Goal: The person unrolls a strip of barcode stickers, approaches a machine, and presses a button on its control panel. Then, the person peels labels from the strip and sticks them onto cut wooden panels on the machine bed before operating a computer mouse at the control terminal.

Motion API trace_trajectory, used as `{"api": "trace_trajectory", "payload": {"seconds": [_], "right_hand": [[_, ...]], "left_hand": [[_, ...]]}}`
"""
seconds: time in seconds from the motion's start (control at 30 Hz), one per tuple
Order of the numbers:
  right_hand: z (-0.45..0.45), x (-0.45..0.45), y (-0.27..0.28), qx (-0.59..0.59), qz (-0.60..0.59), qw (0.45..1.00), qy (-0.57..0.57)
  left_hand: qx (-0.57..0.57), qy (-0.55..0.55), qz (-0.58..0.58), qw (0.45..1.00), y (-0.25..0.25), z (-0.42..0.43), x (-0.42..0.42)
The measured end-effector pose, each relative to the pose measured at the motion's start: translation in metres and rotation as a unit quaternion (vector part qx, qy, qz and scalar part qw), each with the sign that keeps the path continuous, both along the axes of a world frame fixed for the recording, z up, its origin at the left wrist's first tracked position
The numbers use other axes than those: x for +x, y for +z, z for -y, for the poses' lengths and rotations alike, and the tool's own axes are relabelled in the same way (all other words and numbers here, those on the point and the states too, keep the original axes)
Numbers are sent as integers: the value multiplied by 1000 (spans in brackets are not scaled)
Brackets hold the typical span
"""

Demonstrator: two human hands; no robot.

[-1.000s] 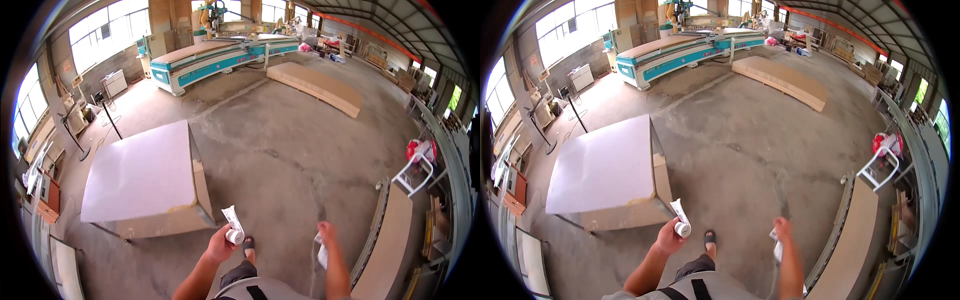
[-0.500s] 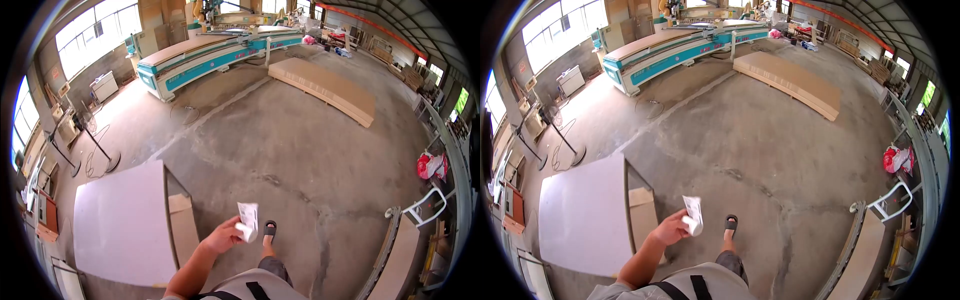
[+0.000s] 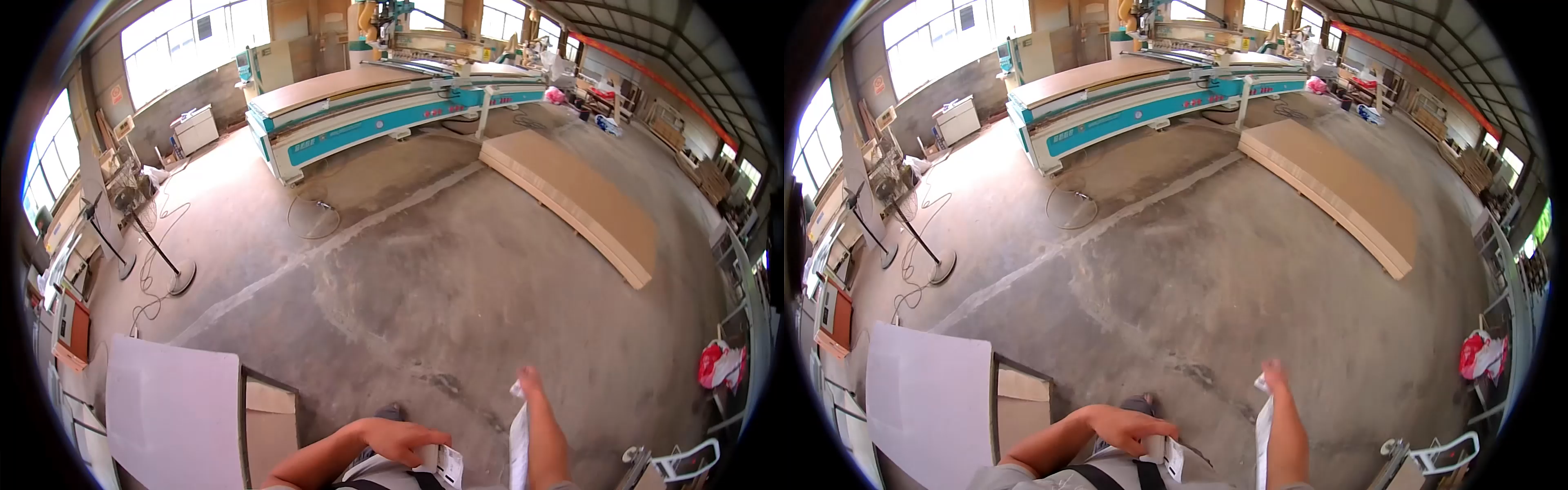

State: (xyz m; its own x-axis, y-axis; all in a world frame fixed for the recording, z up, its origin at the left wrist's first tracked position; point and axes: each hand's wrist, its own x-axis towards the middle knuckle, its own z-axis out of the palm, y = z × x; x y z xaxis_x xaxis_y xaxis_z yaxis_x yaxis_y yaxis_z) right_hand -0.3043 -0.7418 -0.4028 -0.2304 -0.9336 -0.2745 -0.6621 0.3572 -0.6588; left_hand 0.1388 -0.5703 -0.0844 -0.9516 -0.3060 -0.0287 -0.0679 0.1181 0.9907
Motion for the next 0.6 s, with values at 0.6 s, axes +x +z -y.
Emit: {"api": "trace_trajectory", "payload": {"seconds": [0.6], "right_hand": [[299,97,-93,410,-45,911,19]], "left_hand": [[145,179,40,972,-8,699,110]]}}
